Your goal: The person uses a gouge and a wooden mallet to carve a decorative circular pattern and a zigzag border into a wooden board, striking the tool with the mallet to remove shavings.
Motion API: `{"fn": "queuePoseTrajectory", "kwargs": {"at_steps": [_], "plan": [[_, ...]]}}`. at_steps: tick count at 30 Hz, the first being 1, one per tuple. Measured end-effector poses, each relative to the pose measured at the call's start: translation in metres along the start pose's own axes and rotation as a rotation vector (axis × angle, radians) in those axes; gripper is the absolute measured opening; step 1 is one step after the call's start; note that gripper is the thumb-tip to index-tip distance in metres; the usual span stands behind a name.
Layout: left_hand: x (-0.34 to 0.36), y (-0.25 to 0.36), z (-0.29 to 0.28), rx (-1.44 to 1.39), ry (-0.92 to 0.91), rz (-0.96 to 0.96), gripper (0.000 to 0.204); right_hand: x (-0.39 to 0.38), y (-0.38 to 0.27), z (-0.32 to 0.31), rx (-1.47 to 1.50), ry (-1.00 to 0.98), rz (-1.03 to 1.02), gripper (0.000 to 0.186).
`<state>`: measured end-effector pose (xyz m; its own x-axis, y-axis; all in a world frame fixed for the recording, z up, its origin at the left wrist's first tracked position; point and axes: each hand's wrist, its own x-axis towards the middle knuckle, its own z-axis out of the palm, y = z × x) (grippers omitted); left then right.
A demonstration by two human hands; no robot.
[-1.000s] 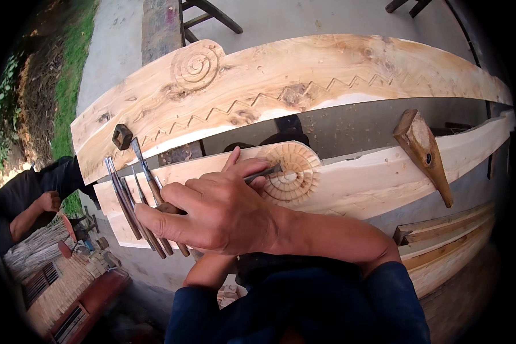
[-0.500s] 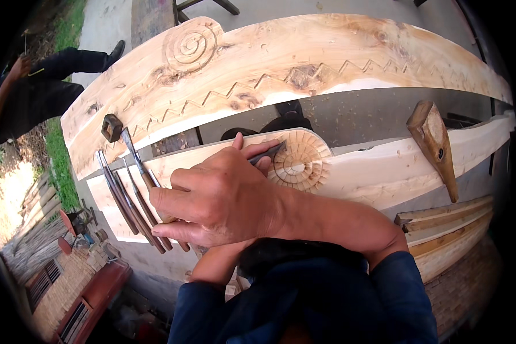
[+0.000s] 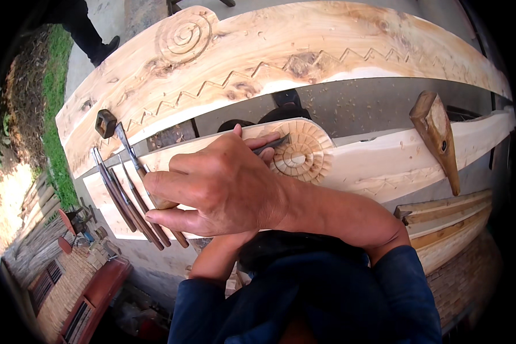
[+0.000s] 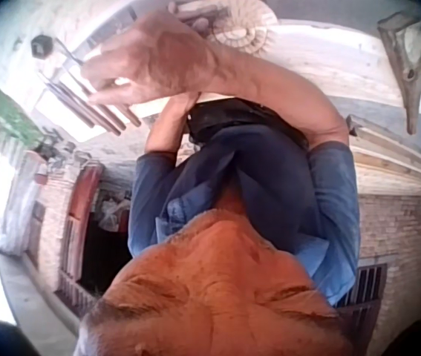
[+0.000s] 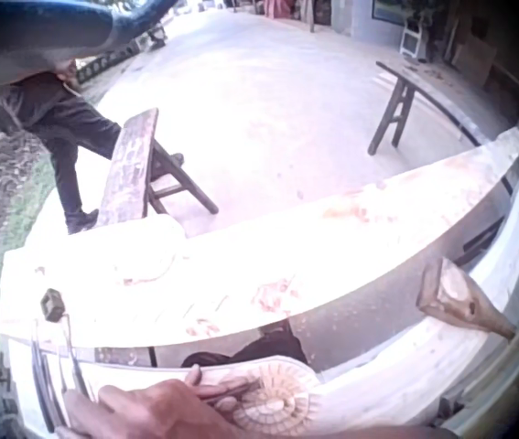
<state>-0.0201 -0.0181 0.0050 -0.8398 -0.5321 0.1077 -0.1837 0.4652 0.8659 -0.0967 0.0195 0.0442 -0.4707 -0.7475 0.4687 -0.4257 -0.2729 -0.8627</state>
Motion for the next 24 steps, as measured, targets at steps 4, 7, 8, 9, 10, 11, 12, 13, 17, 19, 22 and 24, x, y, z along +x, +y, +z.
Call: {"fn": "queuePoseTrajectory", "kwargs": {"at_steps": [4,7,8,9,10,11,12,13,17,19,22,24], "plan": [[0.0005,-0.0010,0.0011,-0.003,-0.008,0.001,0.018,0.0003,0.0000,-0.0013,0.011,-0.006,0.017,0.034],[0.0002,-0.0018,0.0009,-0.004,-0.006,0.001,0.018,0.0006,-0.0003,-0.0006,0.027,0.018,0.014,0.033],[-0.0001,-0.0016,0.0014,-0.007,-0.010,0.000,0.018,0.0008,-0.0008,-0.0017,0.031,0.014,0.019,0.033],[0.0014,-0.0018,0.0014,-0.004,-0.010,0.001,0.018,0.0011,-0.0011,-0.0024,0.035,0.010,0.023,0.032],[0.0016,-0.0010,0.0012,-0.003,-0.011,0.000,0.018,0.0012,-0.0013,-0.0026,0.035,0.011,0.023,0.032],[0.0023,-0.0003,0.0015,-0.003,-0.011,0.000,0.018,0.0013,-0.0012,-0.0027,0.042,0.013,0.025,0.032],[0.0003,-0.0002,0.0019,-0.005,-0.013,0.001,0.018,0.0014,-0.0012,-0.0027,0.049,0.015,0.026,0.032],[0.0025,-0.0010,0.0015,-0.001,-0.011,0.000,0.018,0.0016,-0.0013,-0.0028,0.049,0.015,0.025,0.032],[0.0033,-0.0023,0.0033,-0.006,-0.022,0.004,0.018,0.0006,0.0008,-0.0021,0.048,0.029,0.025,0.031],[0.0026,-0.0029,0.0036,-0.003,-0.021,0.004,0.018,-0.0001,0.0016,-0.0015,0.061,0.034,0.025,0.031],[0.0027,-0.0011,0.0024,-0.004,-0.024,0.007,0.018,0.0022,-0.0012,-0.0036,0.068,0.021,0.038,0.031],[0.0034,-0.0027,0.0040,-0.006,-0.025,0.007,0.018,0.0018,-0.0002,-0.0032,0.058,0.019,0.039,0.032]]}}
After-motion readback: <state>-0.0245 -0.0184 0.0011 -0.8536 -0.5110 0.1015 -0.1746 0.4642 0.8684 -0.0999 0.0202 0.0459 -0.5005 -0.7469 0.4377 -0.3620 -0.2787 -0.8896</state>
